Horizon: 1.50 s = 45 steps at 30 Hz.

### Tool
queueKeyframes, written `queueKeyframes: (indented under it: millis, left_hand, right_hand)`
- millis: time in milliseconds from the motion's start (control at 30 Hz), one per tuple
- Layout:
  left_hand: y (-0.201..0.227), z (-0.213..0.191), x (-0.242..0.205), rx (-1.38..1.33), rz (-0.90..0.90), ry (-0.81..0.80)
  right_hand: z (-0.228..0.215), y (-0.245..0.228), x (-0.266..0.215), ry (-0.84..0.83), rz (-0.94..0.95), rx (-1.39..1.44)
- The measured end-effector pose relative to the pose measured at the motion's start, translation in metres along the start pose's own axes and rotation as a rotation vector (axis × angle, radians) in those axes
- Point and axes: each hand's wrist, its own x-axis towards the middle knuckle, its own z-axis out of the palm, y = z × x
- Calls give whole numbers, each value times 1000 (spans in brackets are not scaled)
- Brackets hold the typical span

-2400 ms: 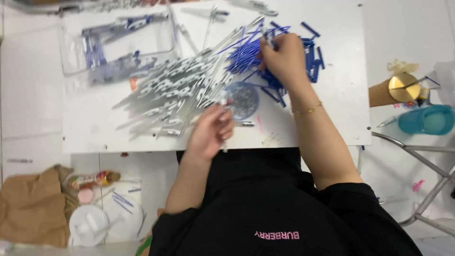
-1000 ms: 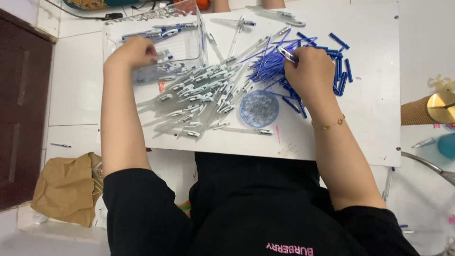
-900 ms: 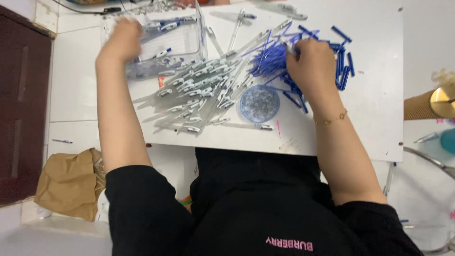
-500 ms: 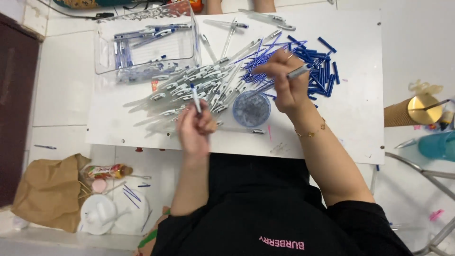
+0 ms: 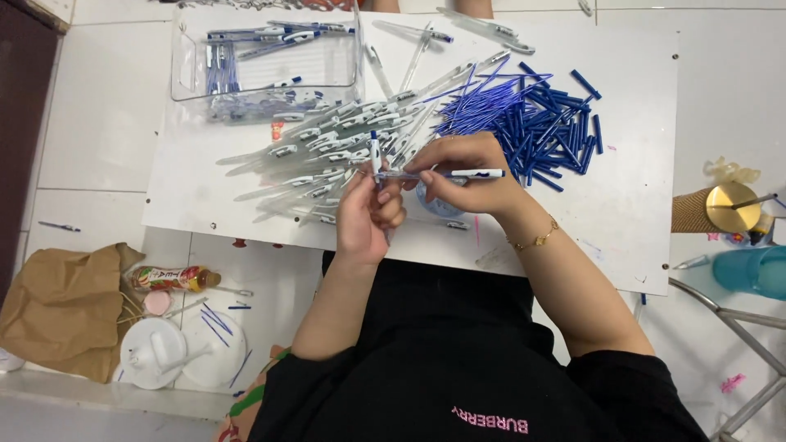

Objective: Assembling ballpoint pens by inserting ink refills into plastic barrels and organizing the components.

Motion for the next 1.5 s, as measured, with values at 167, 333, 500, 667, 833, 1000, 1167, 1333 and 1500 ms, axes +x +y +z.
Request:
queueKeyframes:
  millis: [167, 333, 500, 667, 833, 1000, 1167, 1333, 1500]
  left_hand:
    - [4, -3, 1, -125, -70, -112]
    - [9, -4, 2, -14, -18, -160]
    - [16, 1, -1, 144, 68, -90]
    - [9, 21, -10, 731, 248, 164]
    - [22, 54, -27, 1265, 366, 338]
    - [22, 53, -27, 1390, 304, 335]
    - [6, 39, -23, 1207, 332, 209]
    - [-14, 36, -18, 969, 230, 26]
    - [-25, 33, -19, 850, 91, -110]
  right_hand:
    - [2, -3, 4, -51, -4, -34]
    - [4, -8, 4, -56, -31, -66]
    - [10, -12, 6, -122, -54, -211]
    - [14, -22, 7, -202, -104, -390]
    - [22, -28, 7, -268, -168, -520]
    - [22, -26, 5, -252, -226, -629]
    - [-16, -1, 2, 23, -114, -406]
    - [-13, -15, 4, 117, 214, -451]
    - [-5, -23, 5, -58, 373, -547]
